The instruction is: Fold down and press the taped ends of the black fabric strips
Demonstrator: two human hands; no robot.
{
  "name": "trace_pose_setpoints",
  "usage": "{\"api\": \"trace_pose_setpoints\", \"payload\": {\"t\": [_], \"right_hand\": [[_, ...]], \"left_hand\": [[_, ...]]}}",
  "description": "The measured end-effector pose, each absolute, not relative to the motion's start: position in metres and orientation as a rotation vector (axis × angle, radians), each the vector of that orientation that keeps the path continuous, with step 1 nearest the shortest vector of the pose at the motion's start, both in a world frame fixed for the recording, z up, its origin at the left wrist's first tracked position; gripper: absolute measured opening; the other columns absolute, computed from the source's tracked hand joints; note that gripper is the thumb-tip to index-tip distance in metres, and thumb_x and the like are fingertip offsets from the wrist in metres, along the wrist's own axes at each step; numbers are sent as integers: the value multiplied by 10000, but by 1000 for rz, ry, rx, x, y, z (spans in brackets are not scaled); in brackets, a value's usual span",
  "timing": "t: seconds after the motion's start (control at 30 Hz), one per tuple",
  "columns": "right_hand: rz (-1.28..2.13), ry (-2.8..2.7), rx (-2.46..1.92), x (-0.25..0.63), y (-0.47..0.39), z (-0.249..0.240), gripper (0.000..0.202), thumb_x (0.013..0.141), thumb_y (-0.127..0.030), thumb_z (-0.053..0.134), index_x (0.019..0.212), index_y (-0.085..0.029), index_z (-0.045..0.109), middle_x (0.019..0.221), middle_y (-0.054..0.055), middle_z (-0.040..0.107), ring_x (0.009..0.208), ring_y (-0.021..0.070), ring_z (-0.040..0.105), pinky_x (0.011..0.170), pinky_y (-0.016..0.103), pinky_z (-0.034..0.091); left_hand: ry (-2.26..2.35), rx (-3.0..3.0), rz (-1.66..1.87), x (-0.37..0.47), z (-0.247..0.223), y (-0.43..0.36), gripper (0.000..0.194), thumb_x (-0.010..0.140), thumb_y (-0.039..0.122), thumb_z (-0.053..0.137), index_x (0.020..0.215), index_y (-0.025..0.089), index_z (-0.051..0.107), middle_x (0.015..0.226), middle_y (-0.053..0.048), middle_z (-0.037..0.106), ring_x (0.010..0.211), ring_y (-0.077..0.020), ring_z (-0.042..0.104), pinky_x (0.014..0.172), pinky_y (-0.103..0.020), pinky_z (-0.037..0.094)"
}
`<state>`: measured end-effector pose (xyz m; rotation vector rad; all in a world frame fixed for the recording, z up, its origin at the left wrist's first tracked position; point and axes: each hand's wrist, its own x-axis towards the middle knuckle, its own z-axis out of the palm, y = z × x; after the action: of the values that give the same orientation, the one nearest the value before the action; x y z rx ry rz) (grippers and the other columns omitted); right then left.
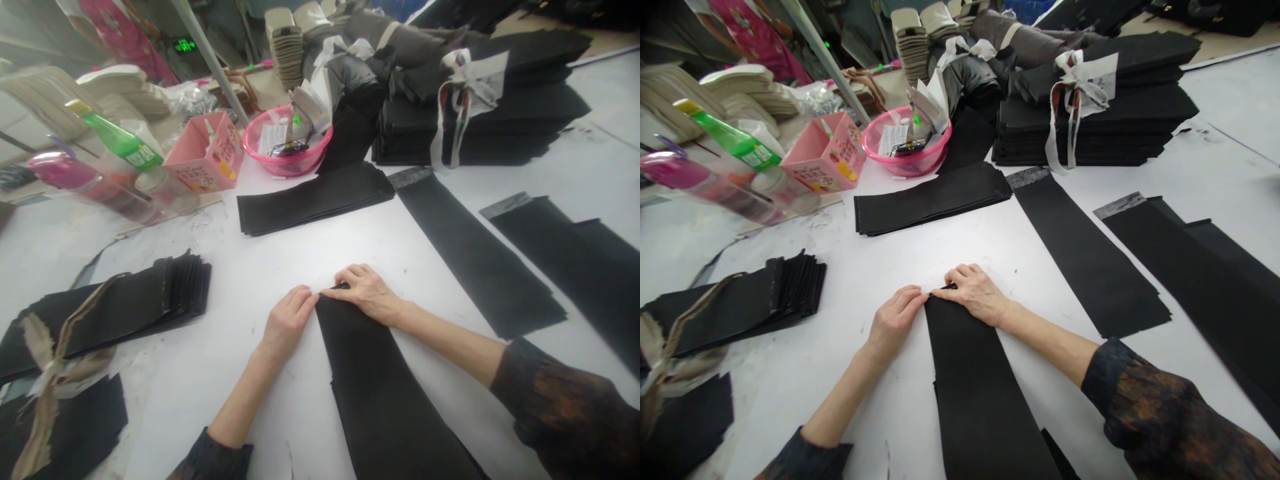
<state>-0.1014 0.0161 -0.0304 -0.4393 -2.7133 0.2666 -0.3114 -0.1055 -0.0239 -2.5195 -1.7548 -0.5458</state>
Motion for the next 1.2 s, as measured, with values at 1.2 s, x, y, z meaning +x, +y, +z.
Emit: {"api": "trace_pose_setpoints", "payload": {"t": [1.2], "right_hand": [[107, -2786, -452, -79, 22, -25, 274, 969, -222, 449, 1211, -182, 571, 1054, 81, 605, 975, 205, 489, 849, 350, 363]], "left_hand": [[-1685, -2365, -59, -289, -15, -113, 315, 905, 34, 399, 1185, 14, 540, 1148, -216, 565, 1150, -326, 537, 959, -447, 503]]}}
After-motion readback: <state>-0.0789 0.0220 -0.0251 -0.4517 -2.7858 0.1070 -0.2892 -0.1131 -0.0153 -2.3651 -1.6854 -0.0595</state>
